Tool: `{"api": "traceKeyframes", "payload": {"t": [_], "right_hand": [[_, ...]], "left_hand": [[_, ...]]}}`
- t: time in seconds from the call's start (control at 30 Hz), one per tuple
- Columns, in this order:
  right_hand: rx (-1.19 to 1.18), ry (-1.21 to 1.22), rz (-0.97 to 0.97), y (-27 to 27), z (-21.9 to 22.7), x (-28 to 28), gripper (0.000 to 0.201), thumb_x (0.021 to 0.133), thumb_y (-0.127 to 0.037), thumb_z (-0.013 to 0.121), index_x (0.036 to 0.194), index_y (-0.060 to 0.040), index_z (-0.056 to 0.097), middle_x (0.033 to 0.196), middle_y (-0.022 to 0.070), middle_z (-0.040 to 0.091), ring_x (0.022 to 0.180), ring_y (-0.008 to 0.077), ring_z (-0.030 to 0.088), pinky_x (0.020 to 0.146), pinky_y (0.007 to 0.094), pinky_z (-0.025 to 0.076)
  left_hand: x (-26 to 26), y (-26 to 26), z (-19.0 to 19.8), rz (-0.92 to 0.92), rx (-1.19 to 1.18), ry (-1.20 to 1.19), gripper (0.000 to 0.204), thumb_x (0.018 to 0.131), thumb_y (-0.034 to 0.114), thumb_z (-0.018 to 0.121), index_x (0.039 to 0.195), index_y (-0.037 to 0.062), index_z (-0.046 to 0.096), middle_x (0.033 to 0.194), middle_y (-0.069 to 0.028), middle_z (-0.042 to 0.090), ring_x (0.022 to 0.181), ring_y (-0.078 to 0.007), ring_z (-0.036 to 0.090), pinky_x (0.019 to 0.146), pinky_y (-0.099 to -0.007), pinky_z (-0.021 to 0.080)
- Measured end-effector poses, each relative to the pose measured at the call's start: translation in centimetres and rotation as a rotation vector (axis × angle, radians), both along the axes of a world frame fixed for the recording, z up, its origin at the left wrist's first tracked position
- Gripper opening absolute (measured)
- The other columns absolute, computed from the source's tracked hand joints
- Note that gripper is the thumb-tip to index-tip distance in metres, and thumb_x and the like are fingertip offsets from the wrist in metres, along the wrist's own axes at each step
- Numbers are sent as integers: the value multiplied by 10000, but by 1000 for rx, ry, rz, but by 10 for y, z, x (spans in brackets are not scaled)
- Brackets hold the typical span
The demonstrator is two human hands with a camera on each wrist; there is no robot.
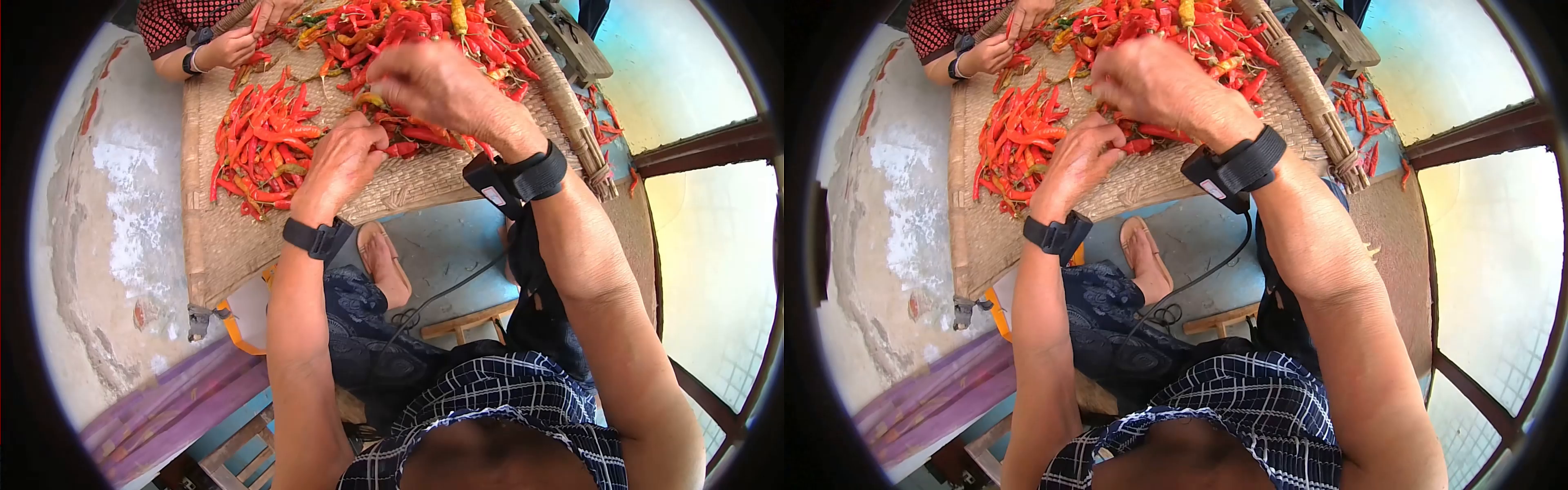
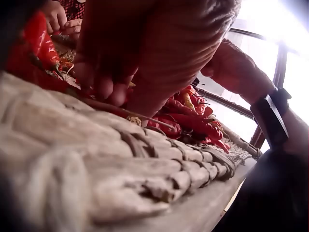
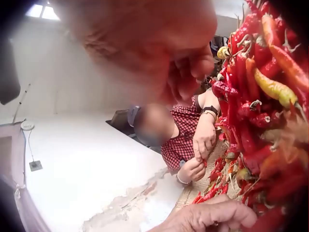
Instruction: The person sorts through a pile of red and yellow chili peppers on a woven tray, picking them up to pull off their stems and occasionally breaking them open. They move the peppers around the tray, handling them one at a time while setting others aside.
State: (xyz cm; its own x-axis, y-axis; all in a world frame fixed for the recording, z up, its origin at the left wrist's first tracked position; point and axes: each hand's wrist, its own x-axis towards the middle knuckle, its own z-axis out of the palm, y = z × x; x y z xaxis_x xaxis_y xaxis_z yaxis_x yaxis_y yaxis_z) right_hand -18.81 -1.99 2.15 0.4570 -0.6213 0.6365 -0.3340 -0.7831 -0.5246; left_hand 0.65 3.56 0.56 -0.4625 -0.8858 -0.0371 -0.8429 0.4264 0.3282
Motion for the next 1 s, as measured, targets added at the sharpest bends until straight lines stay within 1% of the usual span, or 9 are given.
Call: {"api": "traceKeyframes", "payload": {"t": [0.1, 0.2, 0.37, 0.5, 0.57, 0.6, 0.7, 0.83, 1.0], "right_hand": [[335, 342, 170, 12, -4, 3, 171, 802, -200, 670, 868, -44, 684, 793, 194, 672, 797, 359, 668, 697, 457, 532], [320, 410, 148, 19, -3, 7, 186, 802, -205, 653, 873, -37, 684, 812, 210, 672, 836, 369, 665, 726, 465, 528], [239, 387, 55, 6, -5, 4, 180, 803, -204, 629, 860, -47, 695, 785, 195, 674, 780, 381, 666, 699, 456, 540], [109, 145, -178, -6, -2, -6, 203, 825, -260, 646, 865, -69, 701, 778, 171, 675, 738, 370, 664, 660, 463, 547], [-106, -72, -450, -8, 8, -13, 183, 858, -226, 677, 927, -56, 682, 765, 158, 664, 674, 314, 664, 614, 390, 529], [-176, -59, -459, -8, 12, -18, 326, 855, -105, 650, 1143, -14, 528, 860, 210, 605, 762, 376, 599, 676, 424, 487], [-147, -116, -410, -7, 12, -11, 210, 869, -258, 675, 965, -70, 684, 783, 153, 671, 680, 312, 665, 615, 388, 532], [-66, 141, -51, 8, -13, 16, 212, 837, -260, 641, 855, -54, 689, 747, 162, 674, 734, 350, 680, 644, 455, 550], [73, 431, -36, 17, -14, 24, 186, 811, -204, 631, 821, -23, 673, 763, 199, 673, 752, 365, 683, 647, 455, 554]], "left_hand": [[5, 5, 9, -48, -139, 102, 155, 778, 60, 627, 925, 12, 621, 955, -135, 581, 957, -323, 551, 855, -395, 433], [6, 11, 28, 4, -170, 193, 141, 800, 27, 630, 937, 6, 605, 1000, -80, 596, 962, -246, 575, 874, -335, 447], [13, 12, 31, 285, -129, 453, 215, 818, 50, 641, 1025, 20, 592, 990, -129, 635, 877, -260, 622, 804, -360, 489], [28, 15, 18, 275, -16, 329, 240, 806, 42, 642, 1043, 44, 600, 985, -129, 634, 887, -268, 621, 807, -383, 496], [30, 17, 8, 34, -173, 0, 255, 793, 31, 641, 1045, 40, 609, 980, -130, 616, 922, -289, 594, 844, -380, 470], [25, 18, 7, 80, -95, -58, 225, 773, 26, 638, 995, 37, 599, 977, -140, 594, 960, -349, 550, 857, -424, 439], [24, 14, 1, 49, -124, -135, 202, 778, 27, 630, 975, 31, 589, 966, -139, 592, 944, -343, 544, 838, -427, 439], [17, 12, 11, -9, -241, 55, 144, 824, 33, 609, 965, 23, 583, 924, -136, 591, 887, -329, 559, 806, -405, 452], [9, 12, 21, 227, -27, 375, 99, 929, 88, 567, 986, 10, 590, 863, -71, 644, 797, -150, 610, 739, -288, 478]]}}
